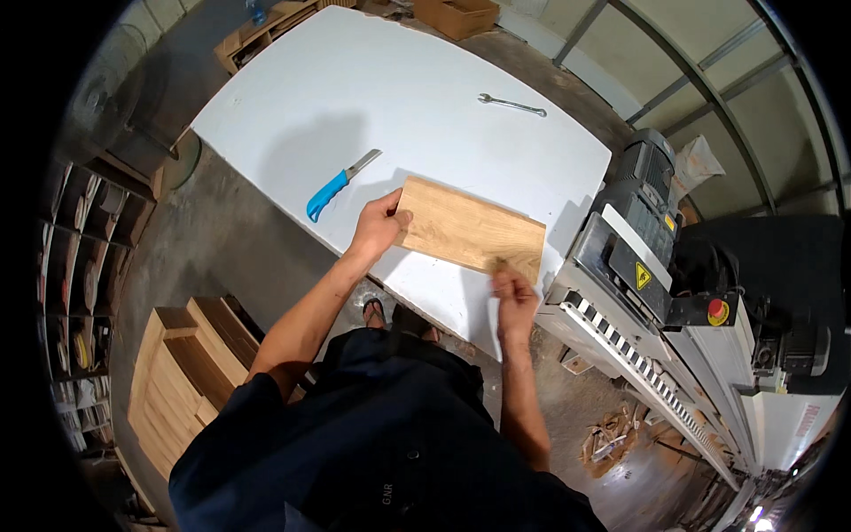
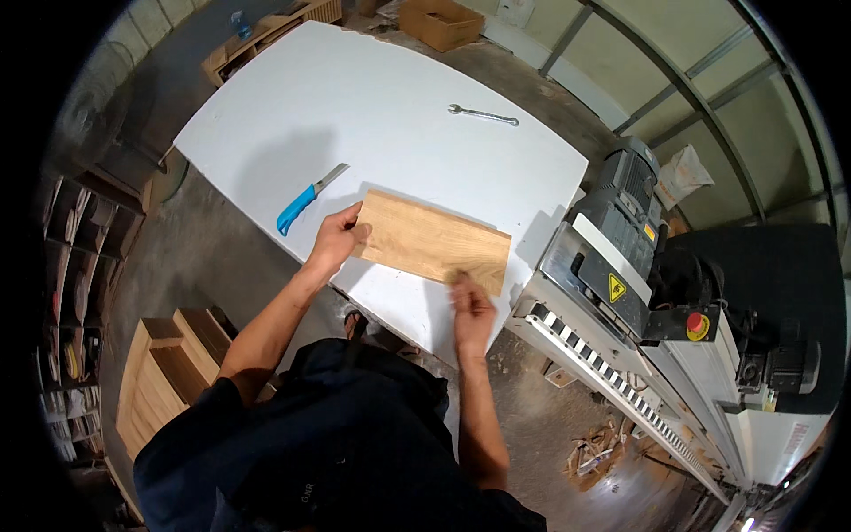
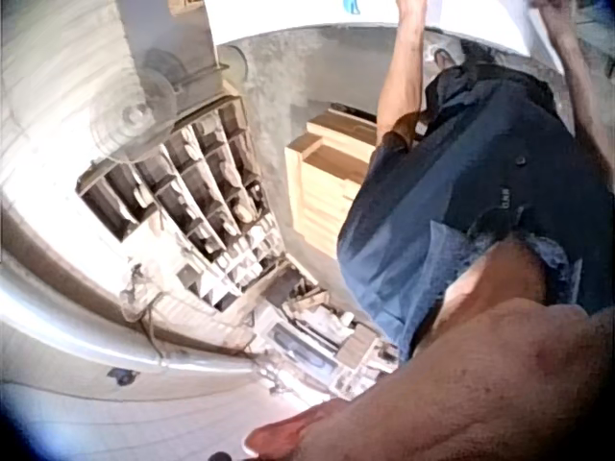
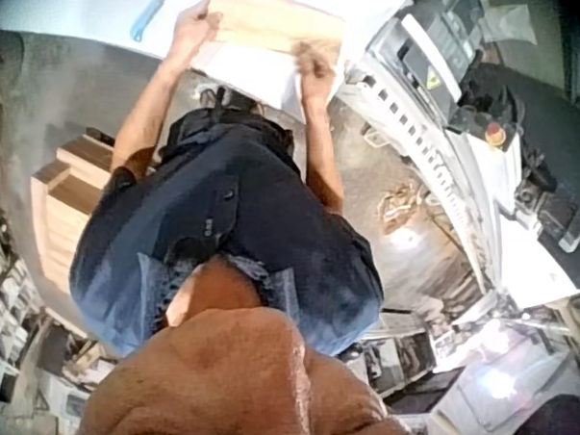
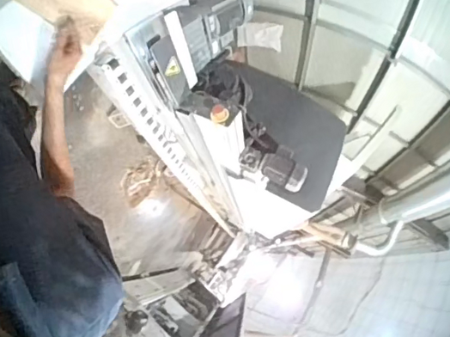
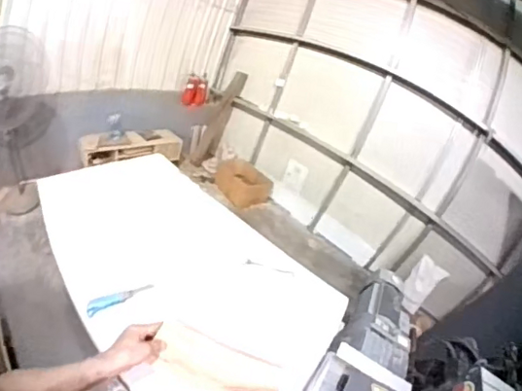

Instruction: The person picks up wooden planks from a white table and arranges them into a large rectangular stack on the floor, using a utility knife to scrape the edges of some planks.

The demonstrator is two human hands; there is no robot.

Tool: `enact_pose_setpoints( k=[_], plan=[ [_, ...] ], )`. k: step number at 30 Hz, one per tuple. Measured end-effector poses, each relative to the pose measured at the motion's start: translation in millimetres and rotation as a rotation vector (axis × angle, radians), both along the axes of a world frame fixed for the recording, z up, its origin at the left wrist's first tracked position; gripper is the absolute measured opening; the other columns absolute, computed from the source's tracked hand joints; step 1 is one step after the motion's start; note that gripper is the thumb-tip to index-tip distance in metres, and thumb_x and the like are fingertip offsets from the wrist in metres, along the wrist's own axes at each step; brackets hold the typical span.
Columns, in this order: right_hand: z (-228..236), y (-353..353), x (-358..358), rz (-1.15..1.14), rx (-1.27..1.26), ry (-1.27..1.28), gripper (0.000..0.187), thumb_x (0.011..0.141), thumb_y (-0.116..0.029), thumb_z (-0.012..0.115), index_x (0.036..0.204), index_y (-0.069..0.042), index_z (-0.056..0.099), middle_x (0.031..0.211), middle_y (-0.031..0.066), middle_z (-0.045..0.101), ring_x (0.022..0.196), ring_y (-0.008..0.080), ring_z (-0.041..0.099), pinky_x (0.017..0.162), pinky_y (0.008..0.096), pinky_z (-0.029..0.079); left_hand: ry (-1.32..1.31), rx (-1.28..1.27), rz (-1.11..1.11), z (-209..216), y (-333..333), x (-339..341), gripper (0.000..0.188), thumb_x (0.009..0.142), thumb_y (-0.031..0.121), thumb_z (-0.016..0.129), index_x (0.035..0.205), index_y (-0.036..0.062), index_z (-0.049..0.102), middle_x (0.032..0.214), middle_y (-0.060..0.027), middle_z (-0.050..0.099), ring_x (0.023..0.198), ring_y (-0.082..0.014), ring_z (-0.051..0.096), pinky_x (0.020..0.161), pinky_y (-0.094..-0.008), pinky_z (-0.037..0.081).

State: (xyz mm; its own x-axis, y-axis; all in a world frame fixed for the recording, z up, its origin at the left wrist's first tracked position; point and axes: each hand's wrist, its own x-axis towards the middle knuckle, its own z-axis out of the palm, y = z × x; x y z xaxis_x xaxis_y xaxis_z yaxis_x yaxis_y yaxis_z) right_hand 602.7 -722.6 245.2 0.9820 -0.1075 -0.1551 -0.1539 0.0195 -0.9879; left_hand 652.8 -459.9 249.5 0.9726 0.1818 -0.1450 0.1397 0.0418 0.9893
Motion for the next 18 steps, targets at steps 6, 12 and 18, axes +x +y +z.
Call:
enact_pose_setpoints(
  k=[6, 12, 18],
  plan=[
    [-34.9, -62.8, 32.1, -0.18, -0.681, -0.175, 0.033, 0.09, -0.018, 0.056, 0.112, 0.007, 0.057, 0.099, 0.0172, 0.063, 0.082, 0.0226, 0.06, 0.07, 0.0325, 0.048, -0.05, 0.569, 0.111, -44.3, 4.9, 7.1, 0.034, 0.082, 0.016, 0.062, 0.109, -0.0054, 0.059, 0.091, -0.0159, 0.058, 0.081, -0.0197, 0.056, 0.075, -0.0333, 0.046],
    [-26.4, -51.8, 46.9, -0.088, -0.573, 0.054, 0.033, 0.093, -0.02, 0.05, 0.106, 0.008, 0.061, 0.081, 0.0156, 0.065, 0.076, 0.0162, 0.056, 0.069, 0.0311, 0.046, 0.099, 0.177, 0.016, -41.2, -8.9, 1.1, 0.031, 0.087, 0.023, 0.056, 0.099, -0.0054, 0.062, 0.081, -0.0144, 0.064, 0.075, -0.0195, 0.058, 0.071, -0.033, 0.045],
    [-20.9, -34.5, 49.2, -0.115, -0.355, -0.011, 0.03, 0.091, -0.022, 0.057, 0.099, 0.005, 0.065, 0.079, 0.0017, 0.061, 0.072, 0.0095, 0.048, 0.067, 0.0275, 0.043, 0.141, 0.231, 0.041, -51.6, 3.9, -2.1, 0.029, 0.09, 0.024, 0.056, 0.093, -0.0023, 0.066, 0.082, -0.006, 0.063, 0.074, -0.0124, 0.054, 0.068, -0.0299, 0.045]
  ],
)
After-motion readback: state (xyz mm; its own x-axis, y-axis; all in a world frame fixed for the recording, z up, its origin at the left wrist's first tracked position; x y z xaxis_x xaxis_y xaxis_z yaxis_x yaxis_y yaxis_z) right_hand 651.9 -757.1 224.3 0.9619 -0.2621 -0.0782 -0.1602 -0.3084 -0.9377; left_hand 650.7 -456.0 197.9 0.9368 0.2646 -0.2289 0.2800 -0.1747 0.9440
